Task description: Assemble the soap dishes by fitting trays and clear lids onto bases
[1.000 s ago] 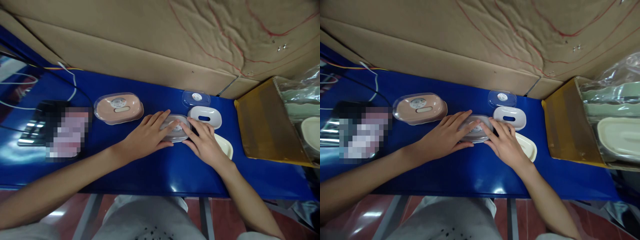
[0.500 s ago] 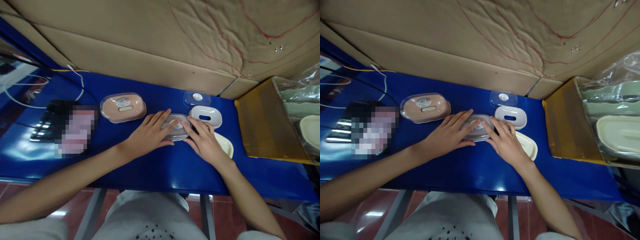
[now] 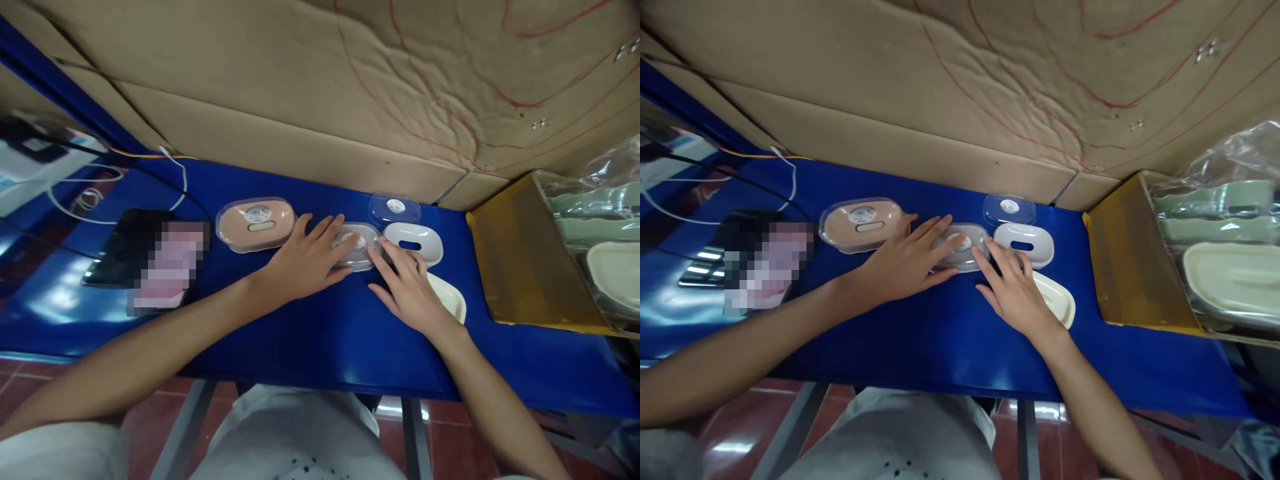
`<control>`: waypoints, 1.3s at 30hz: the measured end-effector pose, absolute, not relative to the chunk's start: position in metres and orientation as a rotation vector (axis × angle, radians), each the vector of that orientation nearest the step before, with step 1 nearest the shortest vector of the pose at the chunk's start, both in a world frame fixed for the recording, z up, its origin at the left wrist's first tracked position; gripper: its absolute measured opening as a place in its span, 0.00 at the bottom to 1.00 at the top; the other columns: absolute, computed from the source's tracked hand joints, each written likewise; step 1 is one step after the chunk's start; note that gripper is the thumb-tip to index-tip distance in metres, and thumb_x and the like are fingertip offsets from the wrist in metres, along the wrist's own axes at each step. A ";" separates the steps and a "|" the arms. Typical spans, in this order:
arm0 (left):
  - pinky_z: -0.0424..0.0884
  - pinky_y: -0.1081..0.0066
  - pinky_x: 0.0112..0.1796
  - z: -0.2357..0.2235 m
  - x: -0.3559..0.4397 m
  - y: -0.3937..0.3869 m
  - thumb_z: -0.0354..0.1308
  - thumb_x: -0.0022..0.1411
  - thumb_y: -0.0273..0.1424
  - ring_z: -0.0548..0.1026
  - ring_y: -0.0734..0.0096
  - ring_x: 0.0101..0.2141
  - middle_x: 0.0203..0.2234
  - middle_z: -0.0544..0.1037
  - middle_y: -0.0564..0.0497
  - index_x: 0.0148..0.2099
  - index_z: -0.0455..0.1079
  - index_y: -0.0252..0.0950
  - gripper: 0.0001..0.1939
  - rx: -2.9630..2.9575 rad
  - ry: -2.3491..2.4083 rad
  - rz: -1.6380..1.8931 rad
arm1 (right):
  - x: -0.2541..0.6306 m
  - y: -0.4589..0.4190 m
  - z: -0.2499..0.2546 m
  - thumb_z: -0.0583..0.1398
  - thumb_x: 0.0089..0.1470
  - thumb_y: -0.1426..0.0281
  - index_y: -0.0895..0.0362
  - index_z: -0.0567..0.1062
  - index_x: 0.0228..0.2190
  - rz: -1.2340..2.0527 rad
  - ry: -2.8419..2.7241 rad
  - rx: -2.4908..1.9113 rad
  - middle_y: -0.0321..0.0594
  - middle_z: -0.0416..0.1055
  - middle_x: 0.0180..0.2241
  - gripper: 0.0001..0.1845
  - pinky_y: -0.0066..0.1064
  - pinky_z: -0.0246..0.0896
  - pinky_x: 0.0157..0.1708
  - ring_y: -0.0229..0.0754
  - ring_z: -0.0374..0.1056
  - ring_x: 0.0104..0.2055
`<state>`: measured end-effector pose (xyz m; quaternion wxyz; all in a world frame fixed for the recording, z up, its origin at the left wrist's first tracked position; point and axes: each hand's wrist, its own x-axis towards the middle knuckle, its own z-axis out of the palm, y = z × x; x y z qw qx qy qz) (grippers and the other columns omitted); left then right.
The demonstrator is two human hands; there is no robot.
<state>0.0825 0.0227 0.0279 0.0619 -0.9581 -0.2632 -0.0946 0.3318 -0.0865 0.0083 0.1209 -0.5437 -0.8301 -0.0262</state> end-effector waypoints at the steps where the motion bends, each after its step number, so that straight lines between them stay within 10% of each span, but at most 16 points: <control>1: 0.65 0.31 0.63 0.030 0.086 0.029 0.55 0.79 0.41 0.72 0.29 0.67 0.72 0.65 0.20 0.74 0.68 0.33 0.28 -2.885 -0.825 -0.278 | 0.333 -0.087 0.009 0.55 0.76 0.65 0.49 0.41 0.80 -0.087 -2.419 -1.596 0.60 0.56 0.77 0.42 0.59 0.55 0.70 0.61 0.58 0.77; 15: 0.53 0.22 0.67 0.035 0.079 0.028 0.57 0.79 0.42 0.60 0.30 0.74 0.77 0.57 0.26 0.80 0.56 0.36 0.35 -2.780 -1.013 -0.392 | 0.380 -0.083 0.026 0.54 0.75 0.52 0.53 0.62 0.73 -0.202 -2.050 -1.942 0.61 0.61 0.74 0.34 0.64 0.57 0.66 0.67 0.63 0.73; 39: 0.64 0.38 0.67 0.000 0.150 -0.043 0.60 0.78 0.47 0.67 0.45 0.70 0.71 0.69 0.35 0.73 0.68 0.41 0.29 -3.173 -0.101 -0.468 | 0.411 -0.075 0.014 0.52 0.73 0.44 0.51 0.58 0.75 0.035 -1.930 -2.079 0.59 0.53 0.78 0.40 0.70 0.60 0.66 0.67 0.54 0.78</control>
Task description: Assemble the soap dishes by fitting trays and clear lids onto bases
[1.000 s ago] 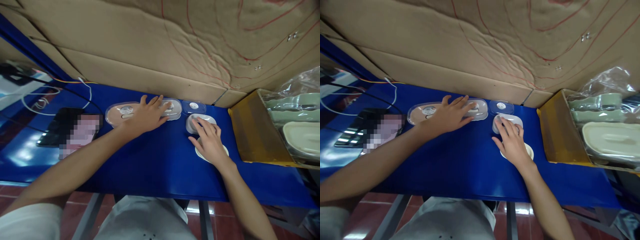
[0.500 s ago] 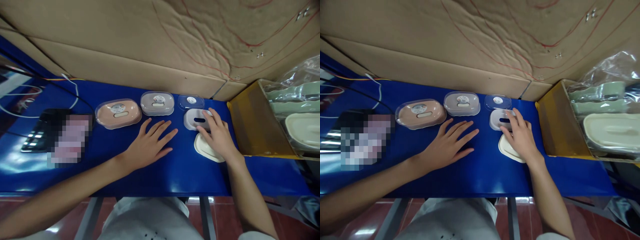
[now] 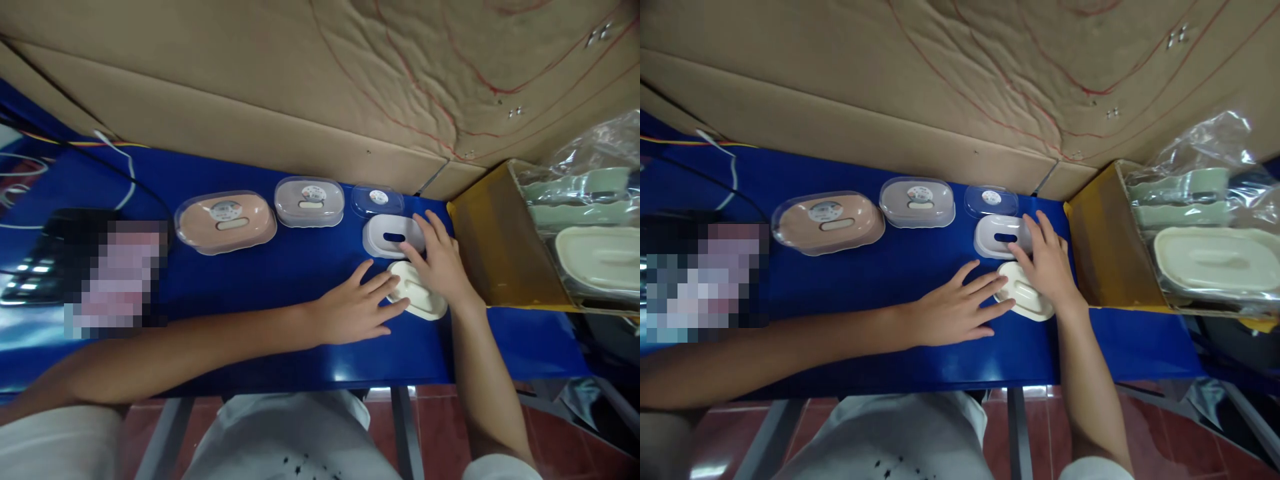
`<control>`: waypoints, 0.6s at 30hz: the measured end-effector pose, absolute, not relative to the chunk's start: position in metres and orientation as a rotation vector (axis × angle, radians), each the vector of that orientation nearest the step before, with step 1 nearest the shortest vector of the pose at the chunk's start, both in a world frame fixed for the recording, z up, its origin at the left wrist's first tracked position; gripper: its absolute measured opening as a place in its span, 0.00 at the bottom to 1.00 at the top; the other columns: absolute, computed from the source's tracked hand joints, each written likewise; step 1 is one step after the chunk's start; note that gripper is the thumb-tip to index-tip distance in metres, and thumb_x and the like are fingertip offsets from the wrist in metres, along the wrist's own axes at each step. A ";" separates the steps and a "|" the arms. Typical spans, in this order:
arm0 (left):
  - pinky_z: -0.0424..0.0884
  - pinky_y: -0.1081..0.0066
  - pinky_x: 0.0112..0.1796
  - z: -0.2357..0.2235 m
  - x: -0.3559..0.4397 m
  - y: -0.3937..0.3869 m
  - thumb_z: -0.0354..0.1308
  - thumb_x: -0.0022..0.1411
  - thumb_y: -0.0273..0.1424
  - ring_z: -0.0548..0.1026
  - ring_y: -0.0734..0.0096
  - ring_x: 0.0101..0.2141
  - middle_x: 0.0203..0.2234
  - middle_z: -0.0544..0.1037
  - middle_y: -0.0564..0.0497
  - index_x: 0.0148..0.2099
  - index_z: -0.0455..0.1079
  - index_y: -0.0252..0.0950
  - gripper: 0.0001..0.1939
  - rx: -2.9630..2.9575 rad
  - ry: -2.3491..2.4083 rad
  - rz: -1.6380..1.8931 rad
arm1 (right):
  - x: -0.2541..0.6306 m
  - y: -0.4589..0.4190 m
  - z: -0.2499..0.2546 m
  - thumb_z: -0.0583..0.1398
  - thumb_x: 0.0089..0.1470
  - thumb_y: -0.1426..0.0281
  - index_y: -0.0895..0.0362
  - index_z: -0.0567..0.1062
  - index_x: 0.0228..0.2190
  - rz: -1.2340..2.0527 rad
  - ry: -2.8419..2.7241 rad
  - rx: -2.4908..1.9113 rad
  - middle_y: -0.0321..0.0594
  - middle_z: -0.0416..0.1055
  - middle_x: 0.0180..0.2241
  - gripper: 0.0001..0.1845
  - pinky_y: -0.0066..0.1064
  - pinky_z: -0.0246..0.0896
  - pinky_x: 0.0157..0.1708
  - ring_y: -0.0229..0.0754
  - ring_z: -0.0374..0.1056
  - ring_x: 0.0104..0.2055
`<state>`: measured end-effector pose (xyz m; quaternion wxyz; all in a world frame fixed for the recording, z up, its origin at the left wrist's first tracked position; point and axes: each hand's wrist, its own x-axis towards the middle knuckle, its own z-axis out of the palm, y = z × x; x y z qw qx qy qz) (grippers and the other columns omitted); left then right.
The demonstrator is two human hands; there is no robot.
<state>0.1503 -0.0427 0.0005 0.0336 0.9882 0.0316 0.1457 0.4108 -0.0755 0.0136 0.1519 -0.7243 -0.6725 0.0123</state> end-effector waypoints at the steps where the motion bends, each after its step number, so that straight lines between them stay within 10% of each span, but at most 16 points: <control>1: 0.64 0.38 0.67 0.001 0.151 -0.042 0.59 0.78 0.47 0.68 0.46 0.69 0.70 0.71 0.35 0.72 0.68 0.41 0.28 3.049 0.095 0.444 | 0.411 -0.075 0.013 0.53 0.72 0.43 0.52 0.58 0.75 0.053 -1.939 -2.078 0.60 0.52 0.78 0.41 0.70 0.59 0.67 0.67 0.54 0.78; 12: 0.66 0.50 0.58 0.016 0.060 -0.018 0.58 0.80 0.30 0.81 0.58 0.50 0.50 0.85 0.48 0.59 0.76 0.38 0.11 3.024 0.363 0.505 | 0.398 -0.078 0.011 0.58 0.66 0.38 0.51 0.57 0.76 0.071 -2.056 -2.058 0.59 0.51 0.78 0.50 0.65 0.59 0.67 0.70 0.56 0.76; 18: 0.69 0.52 0.54 0.009 0.050 -0.008 0.59 0.79 0.31 0.81 0.58 0.46 0.46 0.85 0.48 0.59 0.75 0.38 0.10 2.967 0.435 0.622 | 0.395 -0.079 0.010 0.63 0.60 0.35 0.49 0.62 0.73 0.104 -1.982 -2.035 0.56 0.68 0.68 0.52 0.61 0.60 0.62 0.68 0.65 0.66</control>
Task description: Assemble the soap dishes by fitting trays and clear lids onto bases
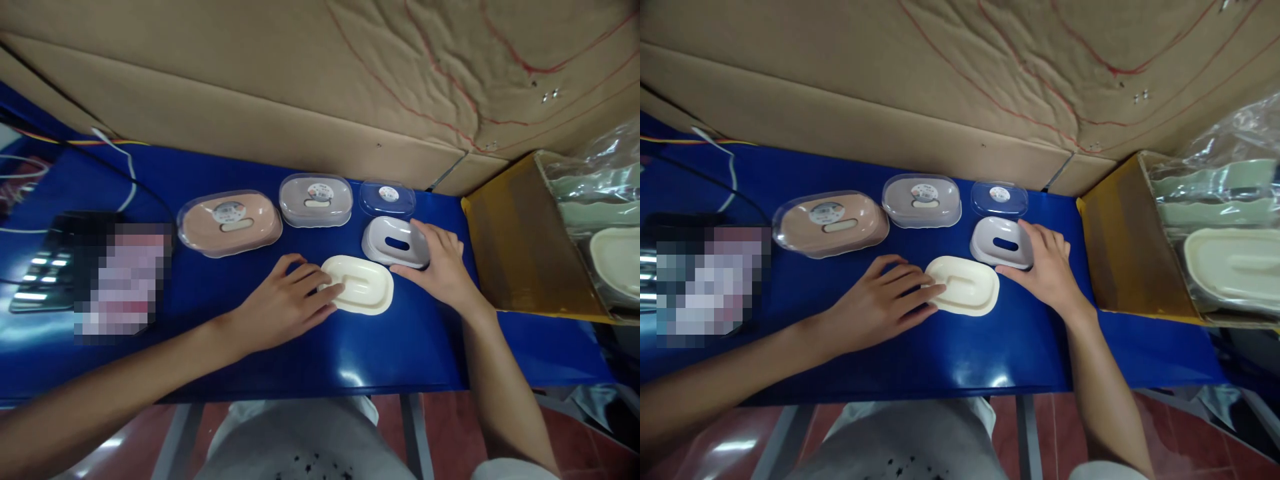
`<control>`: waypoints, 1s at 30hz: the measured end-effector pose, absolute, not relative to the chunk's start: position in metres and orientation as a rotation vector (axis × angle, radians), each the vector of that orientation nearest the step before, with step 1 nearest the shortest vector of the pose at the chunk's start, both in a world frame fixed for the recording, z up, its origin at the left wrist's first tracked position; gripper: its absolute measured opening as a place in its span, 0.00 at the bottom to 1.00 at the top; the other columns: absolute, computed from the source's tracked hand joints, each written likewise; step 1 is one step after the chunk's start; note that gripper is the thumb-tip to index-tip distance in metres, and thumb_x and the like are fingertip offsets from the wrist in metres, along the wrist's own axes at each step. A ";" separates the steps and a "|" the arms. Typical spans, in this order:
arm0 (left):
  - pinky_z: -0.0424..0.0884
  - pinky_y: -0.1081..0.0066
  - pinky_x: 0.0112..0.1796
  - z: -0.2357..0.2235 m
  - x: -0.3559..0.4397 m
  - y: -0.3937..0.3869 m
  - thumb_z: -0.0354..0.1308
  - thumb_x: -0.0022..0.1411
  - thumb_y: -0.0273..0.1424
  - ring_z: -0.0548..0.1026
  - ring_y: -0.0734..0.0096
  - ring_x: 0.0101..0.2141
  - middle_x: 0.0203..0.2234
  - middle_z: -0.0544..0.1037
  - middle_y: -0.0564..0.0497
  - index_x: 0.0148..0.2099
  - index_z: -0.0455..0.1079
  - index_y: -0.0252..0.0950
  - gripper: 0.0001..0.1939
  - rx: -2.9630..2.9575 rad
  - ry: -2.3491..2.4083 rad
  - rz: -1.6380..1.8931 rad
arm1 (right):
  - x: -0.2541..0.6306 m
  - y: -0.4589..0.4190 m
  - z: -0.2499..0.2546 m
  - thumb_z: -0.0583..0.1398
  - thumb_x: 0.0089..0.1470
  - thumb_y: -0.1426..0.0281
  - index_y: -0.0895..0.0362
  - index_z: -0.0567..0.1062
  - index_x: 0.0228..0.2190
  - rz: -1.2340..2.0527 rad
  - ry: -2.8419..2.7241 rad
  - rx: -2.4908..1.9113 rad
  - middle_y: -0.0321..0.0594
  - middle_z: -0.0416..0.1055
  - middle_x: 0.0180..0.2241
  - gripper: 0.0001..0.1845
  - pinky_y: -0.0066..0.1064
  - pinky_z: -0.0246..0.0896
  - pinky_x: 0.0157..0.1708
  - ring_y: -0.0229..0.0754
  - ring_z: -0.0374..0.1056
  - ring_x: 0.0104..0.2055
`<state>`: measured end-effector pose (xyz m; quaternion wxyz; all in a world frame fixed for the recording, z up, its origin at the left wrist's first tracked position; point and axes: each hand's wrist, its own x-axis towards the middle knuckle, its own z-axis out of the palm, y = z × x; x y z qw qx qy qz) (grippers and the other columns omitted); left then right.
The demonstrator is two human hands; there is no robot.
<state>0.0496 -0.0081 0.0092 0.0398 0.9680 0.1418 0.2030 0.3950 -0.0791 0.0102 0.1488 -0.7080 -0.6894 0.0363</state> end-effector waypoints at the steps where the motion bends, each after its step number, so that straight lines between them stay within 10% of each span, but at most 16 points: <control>1: 0.69 0.52 0.53 0.008 0.049 -0.008 0.59 0.79 0.32 0.81 0.58 0.45 0.45 0.85 0.48 0.58 0.75 0.38 0.10 2.958 0.453 0.631 | 0.392 -0.080 0.012 0.63 0.59 0.35 0.49 0.62 0.72 0.123 -1.978 -2.011 0.56 0.69 0.67 0.52 0.60 0.60 0.62 0.68 0.65 0.66; 15: 0.72 0.44 0.59 -0.003 0.047 -0.003 0.64 0.76 0.39 0.75 0.39 0.63 0.71 0.68 0.30 0.74 0.61 0.38 0.31 2.871 0.754 0.626 | 0.329 -0.092 0.015 0.66 0.66 0.48 0.46 0.49 0.78 0.229 -2.196 -1.716 0.57 0.54 0.78 0.51 0.64 0.63 0.67 0.67 0.57 0.77; 30: 0.67 0.42 0.63 -0.010 0.044 0.001 0.64 0.76 0.44 0.75 0.41 0.65 0.72 0.68 0.30 0.75 0.59 0.35 0.35 2.804 0.738 0.500 | 0.329 -0.092 0.015 0.63 0.69 0.47 0.47 0.46 0.79 0.139 -2.410 -1.609 0.59 0.59 0.75 0.51 0.60 0.69 0.62 0.67 0.65 0.72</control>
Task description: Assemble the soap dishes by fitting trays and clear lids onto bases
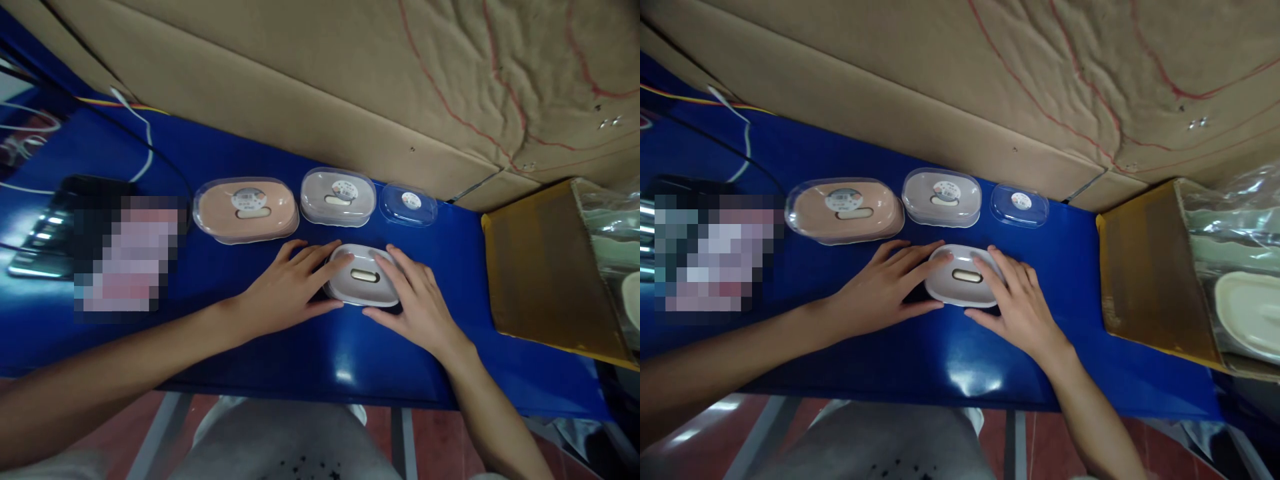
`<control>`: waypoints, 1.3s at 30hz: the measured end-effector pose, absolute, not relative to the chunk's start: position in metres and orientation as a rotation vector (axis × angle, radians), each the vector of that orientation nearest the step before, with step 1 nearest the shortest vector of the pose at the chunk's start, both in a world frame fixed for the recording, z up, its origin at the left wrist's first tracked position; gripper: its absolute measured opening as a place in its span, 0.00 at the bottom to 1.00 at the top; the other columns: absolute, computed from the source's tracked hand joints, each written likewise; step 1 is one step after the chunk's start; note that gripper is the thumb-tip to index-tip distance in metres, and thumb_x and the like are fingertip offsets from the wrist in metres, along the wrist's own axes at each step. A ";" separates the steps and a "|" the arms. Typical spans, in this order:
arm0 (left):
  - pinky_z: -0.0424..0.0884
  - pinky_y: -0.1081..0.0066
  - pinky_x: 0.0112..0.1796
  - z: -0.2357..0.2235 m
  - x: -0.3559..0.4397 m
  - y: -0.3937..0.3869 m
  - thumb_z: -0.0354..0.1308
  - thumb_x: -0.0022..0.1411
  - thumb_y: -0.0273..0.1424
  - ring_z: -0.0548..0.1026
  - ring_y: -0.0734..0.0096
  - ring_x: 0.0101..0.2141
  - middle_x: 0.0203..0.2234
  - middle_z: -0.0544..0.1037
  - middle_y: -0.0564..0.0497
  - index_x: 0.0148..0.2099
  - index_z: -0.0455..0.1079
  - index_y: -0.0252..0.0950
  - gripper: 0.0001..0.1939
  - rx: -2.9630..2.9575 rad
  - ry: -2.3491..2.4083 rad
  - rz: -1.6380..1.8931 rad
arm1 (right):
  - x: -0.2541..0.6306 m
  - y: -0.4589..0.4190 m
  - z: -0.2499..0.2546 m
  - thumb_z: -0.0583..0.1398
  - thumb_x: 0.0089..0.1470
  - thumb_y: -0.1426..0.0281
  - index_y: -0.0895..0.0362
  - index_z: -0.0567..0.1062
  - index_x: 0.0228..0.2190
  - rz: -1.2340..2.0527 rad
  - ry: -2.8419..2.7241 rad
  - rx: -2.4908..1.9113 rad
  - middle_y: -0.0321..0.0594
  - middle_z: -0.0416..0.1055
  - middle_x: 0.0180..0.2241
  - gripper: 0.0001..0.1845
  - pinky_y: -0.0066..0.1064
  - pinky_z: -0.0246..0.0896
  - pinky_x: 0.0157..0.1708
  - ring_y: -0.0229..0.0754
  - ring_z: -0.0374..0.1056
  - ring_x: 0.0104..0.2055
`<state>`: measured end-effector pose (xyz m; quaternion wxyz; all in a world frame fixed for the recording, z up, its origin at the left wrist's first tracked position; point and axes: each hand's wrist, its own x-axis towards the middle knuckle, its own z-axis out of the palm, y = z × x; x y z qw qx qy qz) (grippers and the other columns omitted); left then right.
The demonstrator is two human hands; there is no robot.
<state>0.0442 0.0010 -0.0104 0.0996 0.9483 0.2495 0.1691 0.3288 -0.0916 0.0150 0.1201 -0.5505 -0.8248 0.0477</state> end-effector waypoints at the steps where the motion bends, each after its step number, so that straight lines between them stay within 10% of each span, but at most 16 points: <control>1: 0.67 0.41 0.63 -0.010 0.044 0.001 0.64 0.76 0.44 0.74 0.41 0.65 0.72 0.67 0.30 0.75 0.60 0.34 0.36 2.818 0.741 0.498 | 0.329 -0.091 0.015 0.63 0.69 0.48 0.47 0.45 0.80 0.147 -2.427 -1.603 0.59 0.58 0.76 0.51 0.61 0.68 0.63 0.67 0.64 0.72; 23: 0.61 0.35 0.68 -0.006 0.044 0.003 0.62 0.77 0.38 0.71 0.38 0.69 0.74 0.63 0.29 0.76 0.63 0.34 0.31 2.817 0.690 0.473 | 0.394 -0.044 -0.013 0.49 0.76 0.49 0.48 0.48 0.78 0.058 -2.085 -1.956 0.55 0.48 0.80 0.39 0.71 0.44 0.74 0.63 0.45 0.81; 27: 0.58 0.36 0.70 -0.006 0.044 0.002 0.63 0.77 0.38 0.70 0.39 0.69 0.74 0.64 0.31 0.76 0.63 0.37 0.31 2.779 0.684 0.488 | 0.396 -0.046 -0.010 0.58 0.70 0.44 0.50 0.61 0.74 -0.072 -2.072 -1.924 0.57 0.66 0.70 0.41 0.69 0.48 0.71 0.65 0.59 0.74; 33: 0.56 0.37 0.70 -0.006 0.043 0.001 0.61 0.78 0.39 0.70 0.41 0.70 0.75 0.63 0.33 0.76 0.63 0.40 0.30 2.774 0.676 0.465 | 0.398 -0.047 -0.010 0.61 0.67 0.42 0.50 0.59 0.74 0.068 -2.051 -1.912 0.59 0.52 0.78 0.45 0.71 0.48 0.72 0.68 0.49 0.80; 39: 0.56 0.39 0.70 -0.009 0.043 0.003 0.63 0.76 0.39 0.73 0.42 0.67 0.73 0.68 0.34 0.77 0.58 0.38 0.35 2.706 0.692 0.548 | 0.403 -0.051 -0.006 0.57 0.73 0.50 0.50 0.62 0.73 0.160 -1.937 -1.772 0.54 0.66 0.71 0.36 0.61 0.58 0.73 0.59 0.61 0.75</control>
